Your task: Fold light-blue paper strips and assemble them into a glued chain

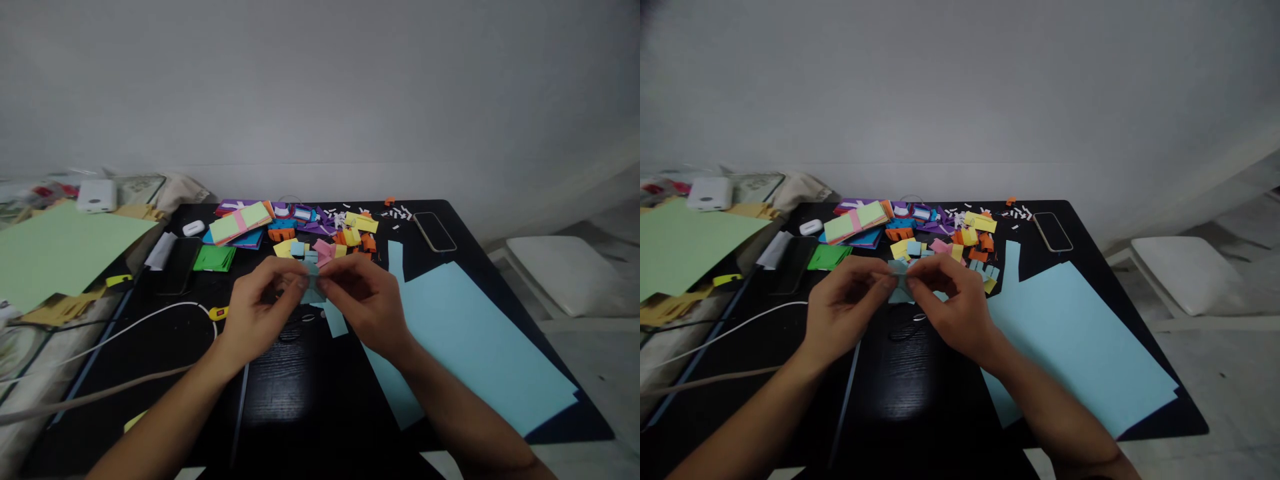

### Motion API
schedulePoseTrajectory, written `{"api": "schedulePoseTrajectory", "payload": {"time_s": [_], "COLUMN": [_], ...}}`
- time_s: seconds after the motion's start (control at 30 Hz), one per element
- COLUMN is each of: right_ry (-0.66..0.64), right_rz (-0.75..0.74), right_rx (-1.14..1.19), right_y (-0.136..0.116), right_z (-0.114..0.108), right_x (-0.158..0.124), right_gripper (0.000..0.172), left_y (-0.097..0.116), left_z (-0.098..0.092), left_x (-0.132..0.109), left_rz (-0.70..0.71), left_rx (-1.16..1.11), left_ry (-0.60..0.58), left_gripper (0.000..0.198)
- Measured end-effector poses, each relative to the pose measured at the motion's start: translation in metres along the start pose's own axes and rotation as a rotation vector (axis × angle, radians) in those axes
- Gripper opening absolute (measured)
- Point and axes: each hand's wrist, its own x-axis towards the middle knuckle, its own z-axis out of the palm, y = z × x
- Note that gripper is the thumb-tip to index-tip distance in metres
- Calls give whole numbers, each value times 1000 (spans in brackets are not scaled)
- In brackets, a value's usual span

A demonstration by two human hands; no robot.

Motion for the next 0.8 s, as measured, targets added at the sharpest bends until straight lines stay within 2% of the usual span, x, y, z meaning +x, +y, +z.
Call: {"api": "schedulePoseTrajectory", "payload": {"time_s": [0.13,0.37,0.47,0.53,0.6,0.67,0.73,0.8], "right_ry": [-26,-50,-22,15,43,56,53,46], "right_rz": [22,68,80,78,70,65,64,49], "right_rx": [17,74,65,55,52,42,17,-11], "right_y": [0,-4,-3,-3,-2,-2,-2,-2], "right_z": [-1,-5,-4,-3,-1,0,0,-1], "right_x": [0,2,1,1,1,0,0,0], "right_gripper": [9,9,5,9,16,21,25,24], "left_y": [1,2,1,0,-3,-4,-5,-3], "left_z": [0,-5,-7,-7,-5,-2,1,3], "left_x": [1,0,-1,-2,-5,-7,-6,-3], "left_rz": [-3,21,44,60,55,8,-57,-117], "left_rx": [-23,15,69,94,84,37,-35,-89], "left_ry": [-2,-82,-113,-134,-107,-30,40,47], "left_gripper": [19,19,21,21,18,16,25,32]}}
